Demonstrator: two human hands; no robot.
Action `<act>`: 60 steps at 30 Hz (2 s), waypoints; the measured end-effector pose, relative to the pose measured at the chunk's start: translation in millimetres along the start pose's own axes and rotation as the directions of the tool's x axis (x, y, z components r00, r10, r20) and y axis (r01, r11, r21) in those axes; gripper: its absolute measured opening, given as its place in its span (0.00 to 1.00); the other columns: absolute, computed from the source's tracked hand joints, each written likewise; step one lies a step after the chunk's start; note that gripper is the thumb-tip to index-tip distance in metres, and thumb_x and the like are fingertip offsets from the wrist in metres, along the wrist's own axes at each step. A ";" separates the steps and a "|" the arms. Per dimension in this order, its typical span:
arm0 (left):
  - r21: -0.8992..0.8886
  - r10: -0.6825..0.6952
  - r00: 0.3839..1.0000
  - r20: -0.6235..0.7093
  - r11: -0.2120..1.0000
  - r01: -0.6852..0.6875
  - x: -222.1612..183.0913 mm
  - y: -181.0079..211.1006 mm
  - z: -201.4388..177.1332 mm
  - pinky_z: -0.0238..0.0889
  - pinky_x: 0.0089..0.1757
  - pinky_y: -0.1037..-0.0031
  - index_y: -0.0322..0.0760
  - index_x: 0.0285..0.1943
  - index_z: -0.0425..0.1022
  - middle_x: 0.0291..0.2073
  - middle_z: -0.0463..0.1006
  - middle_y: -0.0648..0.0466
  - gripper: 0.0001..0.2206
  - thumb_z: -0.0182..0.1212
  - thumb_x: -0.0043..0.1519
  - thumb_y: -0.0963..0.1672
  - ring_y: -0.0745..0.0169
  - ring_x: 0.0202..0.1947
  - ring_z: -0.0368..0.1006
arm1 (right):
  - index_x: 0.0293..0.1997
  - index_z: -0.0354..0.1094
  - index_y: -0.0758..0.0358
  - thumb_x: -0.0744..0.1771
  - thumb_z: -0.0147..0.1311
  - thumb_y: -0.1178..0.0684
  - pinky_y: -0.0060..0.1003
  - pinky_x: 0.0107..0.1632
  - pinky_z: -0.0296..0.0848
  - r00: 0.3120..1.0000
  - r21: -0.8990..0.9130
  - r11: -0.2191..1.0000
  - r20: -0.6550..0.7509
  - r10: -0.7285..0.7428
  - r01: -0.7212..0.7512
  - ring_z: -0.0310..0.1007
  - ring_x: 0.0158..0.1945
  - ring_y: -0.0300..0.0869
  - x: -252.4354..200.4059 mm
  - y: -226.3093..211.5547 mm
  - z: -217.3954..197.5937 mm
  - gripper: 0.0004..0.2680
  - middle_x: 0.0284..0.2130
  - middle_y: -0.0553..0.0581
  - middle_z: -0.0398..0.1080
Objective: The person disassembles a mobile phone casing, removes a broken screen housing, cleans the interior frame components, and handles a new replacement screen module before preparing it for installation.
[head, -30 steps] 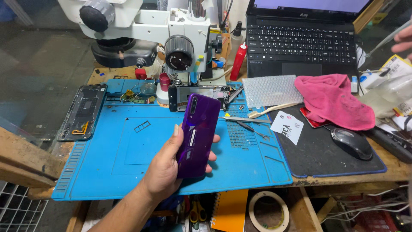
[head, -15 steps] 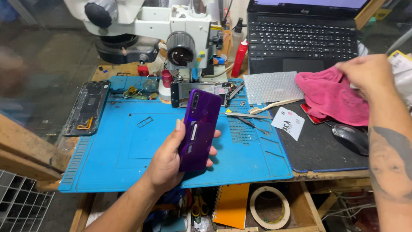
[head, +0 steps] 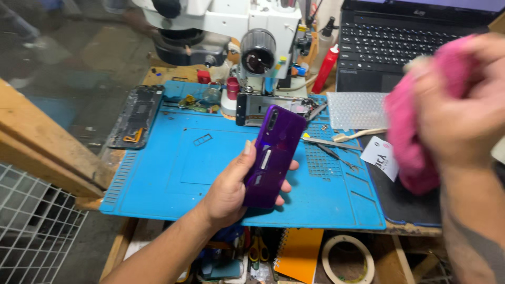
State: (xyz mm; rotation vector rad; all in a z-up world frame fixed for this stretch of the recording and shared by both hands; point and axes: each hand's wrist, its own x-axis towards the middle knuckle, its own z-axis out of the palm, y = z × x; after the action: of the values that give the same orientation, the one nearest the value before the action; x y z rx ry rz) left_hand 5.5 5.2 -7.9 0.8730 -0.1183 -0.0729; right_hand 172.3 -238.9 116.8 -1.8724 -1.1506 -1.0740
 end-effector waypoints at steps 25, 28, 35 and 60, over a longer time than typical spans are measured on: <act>0.097 0.022 0.999 0.039 0.995 -0.026 -1.9 1.4 0.5 0.76 0.39 0.70 0.37 0.71 0.61 0.51 0.76 0.48 0.28 0.35 0.73 0.57 0.65 0.39 0.77 | 0.52 0.77 0.60 0.60 0.65 0.62 0.42 0.38 0.64 0.843 0.112 0.889 0.283 -0.457 0.445 0.64 0.35 0.46 -27.2 -56.6 65.0 0.15 0.34 0.54 0.64; 0.098 0.011 0.999 0.044 0.995 -0.015 -2.4 -2.2 -0.6 0.76 0.39 0.71 0.37 0.72 0.60 0.52 0.77 0.47 0.28 0.35 0.73 0.57 0.65 0.39 0.77 | 0.52 0.78 0.61 0.60 0.65 0.62 0.43 0.38 0.63 0.851 0.079 0.901 0.302 -0.430 0.428 0.63 0.35 0.46 -27.7 -53.4 65.4 0.15 0.32 0.51 0.63; 0.105 0.012 0.999 0.032 0.994 -0.016 -2.5 -0.6 1.3 0.76 0.39 0.71 0.39 0.72 0.59 0.52 0.77 0.48 0.27 0.35 0.73 0.57 0.66 0.39 0.77 | 0.52 0.77 0.58 0.62 0.64 0.63 0.42 0.40 0.64 0.874 0.058 0.905 0.239 -0.423 0.422 0.65 0.38 0.47 -27.4 -51.9 67.7 0.14 0.35 0.52 0.64; 0.027 0.005 1.000 0.028 1.000 -0.006 1.5 -9.4 -10.4 0.75 0.38 0.70 0.36 0.70 0.62 0.53 0.78 0.47 0.30 0.32 0.72 0.59 0.62 0.40 0.79 | 0.49 0.78 0.58 0.61 0.64 0.60 0.43 0.38 0.61 0.822 0.106 0.857 0.243 -0.515 0.505 0.64 0.35 0.46 -25.9 -57.4 73.7 0.12 0.34 0.53 0.64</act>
State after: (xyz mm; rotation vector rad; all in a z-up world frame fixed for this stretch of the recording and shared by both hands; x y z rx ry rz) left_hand 8.2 6.9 -21.6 0.8988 -0.1477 -0.0783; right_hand 134.2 -163.4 69.3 -1.7533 -1.8955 -1.0844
